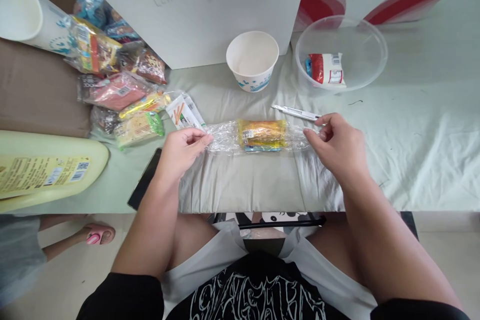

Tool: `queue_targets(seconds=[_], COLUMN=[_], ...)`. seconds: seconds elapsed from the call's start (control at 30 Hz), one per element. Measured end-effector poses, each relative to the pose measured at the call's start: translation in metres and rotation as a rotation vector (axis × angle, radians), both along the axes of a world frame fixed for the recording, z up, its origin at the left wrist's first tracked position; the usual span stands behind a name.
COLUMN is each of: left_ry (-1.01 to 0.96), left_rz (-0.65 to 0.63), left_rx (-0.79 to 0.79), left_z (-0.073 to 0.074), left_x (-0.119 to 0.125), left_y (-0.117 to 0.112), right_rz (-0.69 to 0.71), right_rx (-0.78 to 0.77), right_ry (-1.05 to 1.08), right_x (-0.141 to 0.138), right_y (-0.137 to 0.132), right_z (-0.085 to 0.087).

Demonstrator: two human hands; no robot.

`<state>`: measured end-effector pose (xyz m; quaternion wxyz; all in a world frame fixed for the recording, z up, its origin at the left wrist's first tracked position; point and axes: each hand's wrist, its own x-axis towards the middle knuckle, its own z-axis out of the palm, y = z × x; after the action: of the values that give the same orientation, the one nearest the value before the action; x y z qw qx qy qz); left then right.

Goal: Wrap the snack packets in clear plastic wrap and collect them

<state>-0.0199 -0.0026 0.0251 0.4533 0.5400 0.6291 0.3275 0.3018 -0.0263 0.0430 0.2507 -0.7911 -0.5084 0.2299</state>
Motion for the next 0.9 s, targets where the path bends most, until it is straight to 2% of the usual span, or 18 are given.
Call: queue_targets(seconds=[0.07, 0.13, 0.23, 0.37, 0.53, 0.6, 0.67, 0.77, 0.83, 0.9], left_ry=[0.005, -0.075, -0.21, -0.24, -0.401, -0.341, -0.263, -0.264, -0.289, -0.299], left_rz=[-0.011, 0.0, 0.084, 0.205, 0.192, 0.225, 0.278, 0.337, 0.326, 0.277], left_rx=[-0.049, -0.071, -0.027, 0.006, -0.094, 0.006, 0.185, 0.398, 0.413, 0.329], left_z=[0.004, 0.009, 0.014, 0.011, 0.01, 0.009, 0.008, 0.005, 0.003, 0.002], left_x=[0.0, 0.002, 0.005, 0.005, 0.003, 0.004, 0.007, 0.01, 0.011, 0.011], left_y=[-0.003, -0.004, -0.003, 0.002, 0.004, 0.002, -0.001, -0.003, -0.003, -0.002], right_rz=[-0.012, -0.045, -0.107, -0.169, -0.229, -0.228, -0.215, -0.2, -0.196, -0.205], right_rx=[0.027, 0.102, 0.225, 0.293, 0.321, 0.33, 0.334, 0.359, 0.376, 0.384], right_ry=[-0.018, 0.023, 0.166, 0.397, 0.508, 0.491, 0.471, 0.46, 0.462, 0.461], right_x=[0.002, 0.002, -0.002, -0.007, -0.006, -0.005, -0.006, -0.007, -0.007, -0.007], right_y=[-0.002, -0.004, -0.005, -0.001, 0.003, 0.004, 0.003, 0.002, 0.001, 0.001], right_z=[-0.002, -0.004, -0.004, -0.002, -0.004, -0.006, -0.008, -0.009, -0.009, -0.009])
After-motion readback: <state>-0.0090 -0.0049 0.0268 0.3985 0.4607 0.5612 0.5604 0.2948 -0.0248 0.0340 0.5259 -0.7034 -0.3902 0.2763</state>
